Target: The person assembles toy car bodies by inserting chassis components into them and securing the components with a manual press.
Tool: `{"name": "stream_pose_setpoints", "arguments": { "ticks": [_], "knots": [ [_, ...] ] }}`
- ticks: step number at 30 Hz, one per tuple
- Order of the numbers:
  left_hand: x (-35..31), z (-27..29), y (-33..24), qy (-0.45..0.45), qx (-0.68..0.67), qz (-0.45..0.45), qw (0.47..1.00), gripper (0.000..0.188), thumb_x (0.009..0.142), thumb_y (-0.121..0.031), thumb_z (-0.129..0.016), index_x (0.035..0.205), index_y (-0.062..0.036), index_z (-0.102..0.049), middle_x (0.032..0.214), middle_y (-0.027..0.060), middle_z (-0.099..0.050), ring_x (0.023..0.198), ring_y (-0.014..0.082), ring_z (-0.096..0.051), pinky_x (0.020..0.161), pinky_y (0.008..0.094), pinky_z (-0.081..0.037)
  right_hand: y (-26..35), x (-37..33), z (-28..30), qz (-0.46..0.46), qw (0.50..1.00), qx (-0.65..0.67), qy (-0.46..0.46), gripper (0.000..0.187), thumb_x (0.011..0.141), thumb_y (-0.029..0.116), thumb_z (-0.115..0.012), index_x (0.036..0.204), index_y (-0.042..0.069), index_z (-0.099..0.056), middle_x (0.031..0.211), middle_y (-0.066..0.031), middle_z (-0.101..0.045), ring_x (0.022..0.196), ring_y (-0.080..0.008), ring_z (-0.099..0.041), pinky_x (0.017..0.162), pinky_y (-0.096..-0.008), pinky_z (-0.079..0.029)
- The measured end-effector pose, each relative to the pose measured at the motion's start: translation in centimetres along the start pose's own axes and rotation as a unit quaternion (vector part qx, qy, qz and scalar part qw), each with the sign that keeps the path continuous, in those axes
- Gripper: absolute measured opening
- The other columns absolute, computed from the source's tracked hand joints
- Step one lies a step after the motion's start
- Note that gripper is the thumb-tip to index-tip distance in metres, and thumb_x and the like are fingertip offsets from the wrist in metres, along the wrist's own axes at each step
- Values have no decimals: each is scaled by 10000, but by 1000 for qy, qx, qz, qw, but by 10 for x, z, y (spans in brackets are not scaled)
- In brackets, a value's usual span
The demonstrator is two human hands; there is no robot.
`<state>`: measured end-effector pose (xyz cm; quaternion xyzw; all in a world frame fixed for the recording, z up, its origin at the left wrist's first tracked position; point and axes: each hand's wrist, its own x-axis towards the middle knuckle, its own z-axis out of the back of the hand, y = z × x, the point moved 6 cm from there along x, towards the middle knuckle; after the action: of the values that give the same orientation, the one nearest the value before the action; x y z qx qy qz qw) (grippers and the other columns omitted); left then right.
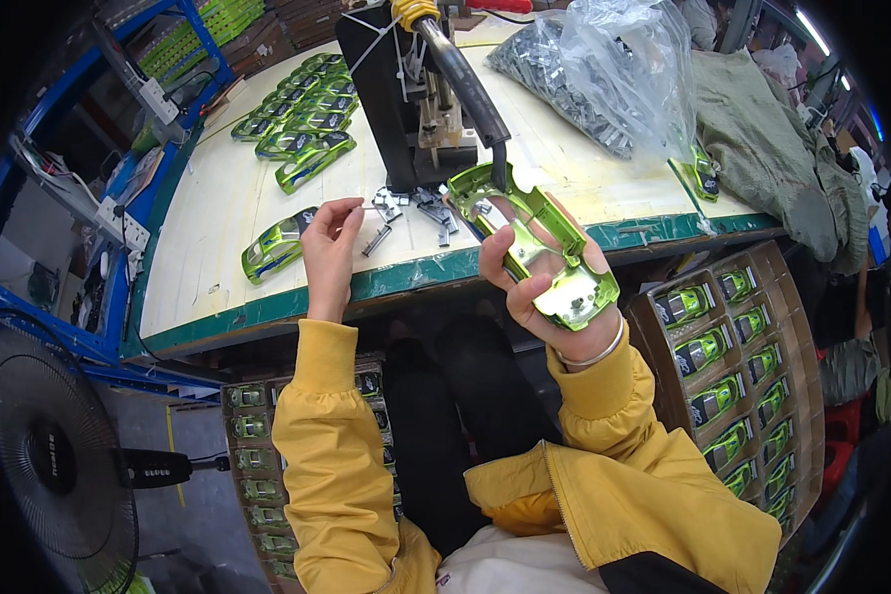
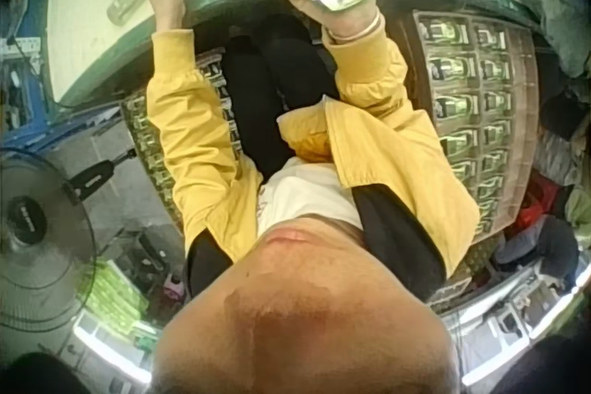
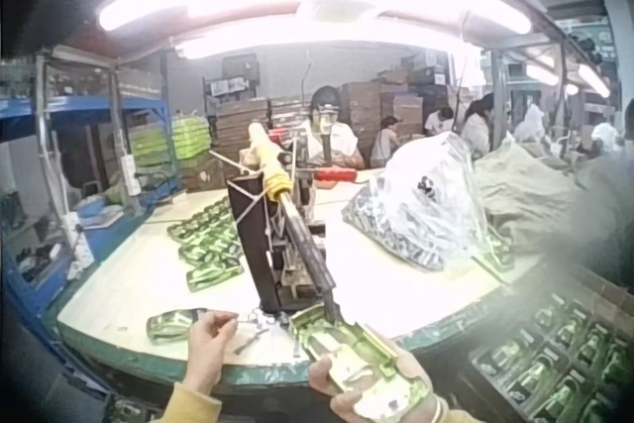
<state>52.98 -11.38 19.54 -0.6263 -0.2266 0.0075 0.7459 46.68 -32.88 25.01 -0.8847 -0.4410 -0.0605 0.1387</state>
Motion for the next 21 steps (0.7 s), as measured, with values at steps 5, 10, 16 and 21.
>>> {"name": "stream_pose_setpoints", "arguments": {
  "ticks": [5,10,16,21],
  "knots": [
    [3,1,5,-6,-59,10,998,154,840,-118,-519,945,-8,-540,846,46,-571,786,107,-551,687,218,-447,-1,-1,-4,11,1000,4,11,421,899,348,-313,1099,2,-448,1033,-127,-468,1003,-191,-415,652,-351,-465],
    [2,2,5,5,-75,13,997,169,855,-126,-495,978,-12,-517,850,59,-577,782,115,-570,683,223,-460,-3,-2,-3,5,1000,27,6,400,903,325,-312,1086,2,-460,1037,-124,-478,1012,-187,-409,659,-344,-464],
    [1,0,3,-1,-104,32,994,191,874,-125,-457,1022,-7,-487,836,65,-561,766,157,-603,650,215,-479,-2,-3,-3,10,999,30,5,386,903,309,-313,1069,2,-480,1039,-123,-486,1022,-190,-407,662,-339,-463],
    [-1,-2,0,-10,-138,52,989,214,876,-97,-439,1051,24,-464,834,67,-500,673,179,-611,586,216,-503,-2,-4,-3,30,999,10,4,382,883,267,-354,1167,15,-394,1066,-111,-447,1020,-174,-397,642,-311,-464]
  ]
}}
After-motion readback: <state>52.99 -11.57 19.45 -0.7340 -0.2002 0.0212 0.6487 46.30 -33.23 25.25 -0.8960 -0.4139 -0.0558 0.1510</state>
